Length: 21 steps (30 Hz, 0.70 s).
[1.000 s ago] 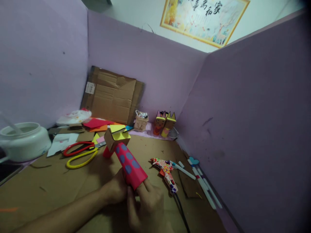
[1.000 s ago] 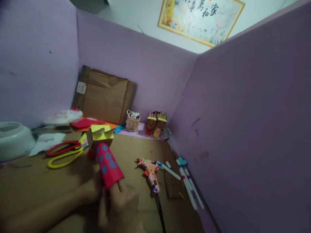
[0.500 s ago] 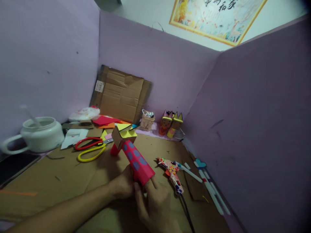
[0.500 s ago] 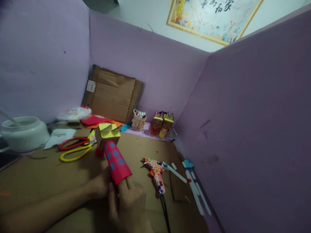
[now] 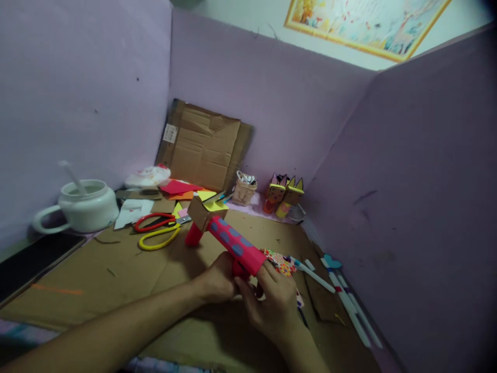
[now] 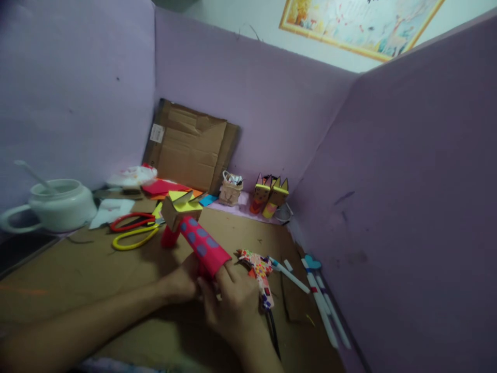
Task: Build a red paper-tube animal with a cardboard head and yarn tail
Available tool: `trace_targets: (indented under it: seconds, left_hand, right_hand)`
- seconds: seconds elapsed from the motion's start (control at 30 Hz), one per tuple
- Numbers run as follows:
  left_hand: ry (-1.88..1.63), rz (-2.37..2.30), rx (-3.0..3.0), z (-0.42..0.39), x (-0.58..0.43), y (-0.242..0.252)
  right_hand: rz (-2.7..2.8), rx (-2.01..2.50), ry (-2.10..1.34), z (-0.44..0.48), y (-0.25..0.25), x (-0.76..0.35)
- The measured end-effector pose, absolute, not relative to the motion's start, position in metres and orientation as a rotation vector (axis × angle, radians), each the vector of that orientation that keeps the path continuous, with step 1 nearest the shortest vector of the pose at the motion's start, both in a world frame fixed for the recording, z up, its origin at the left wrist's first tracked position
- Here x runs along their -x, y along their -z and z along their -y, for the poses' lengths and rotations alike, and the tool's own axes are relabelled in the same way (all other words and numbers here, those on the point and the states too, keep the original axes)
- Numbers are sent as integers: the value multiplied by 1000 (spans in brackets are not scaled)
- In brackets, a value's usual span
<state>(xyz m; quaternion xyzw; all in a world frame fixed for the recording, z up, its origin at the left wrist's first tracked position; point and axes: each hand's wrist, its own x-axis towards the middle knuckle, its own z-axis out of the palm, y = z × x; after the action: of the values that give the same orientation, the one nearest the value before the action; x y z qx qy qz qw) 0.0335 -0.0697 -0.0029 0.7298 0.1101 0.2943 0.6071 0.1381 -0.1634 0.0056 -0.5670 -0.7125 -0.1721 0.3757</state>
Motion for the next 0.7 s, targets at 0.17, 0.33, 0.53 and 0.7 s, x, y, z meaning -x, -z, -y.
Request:
trace_targets:
  seconds: [0.17, 0.33, 0.53, 0.7]
  left_hand:
    - [-622, -168, -1683, 66, -35, 12]
    - [-608, -193, -1730, 66, -29, 13]
    - [-549, -161, -1739, 71, -24, 11]
    - [-665, -708, -2053, 72, 13, -5]
  right_hand:
    - [1795, 1495, 290, 165, 5, -141]
    - [1800, 1467, 258, 167, 8, -139]
    - [1819, 1431, 334, 169, 11, -139]
    - [1846, 1409, 374, 170, 13, -139]
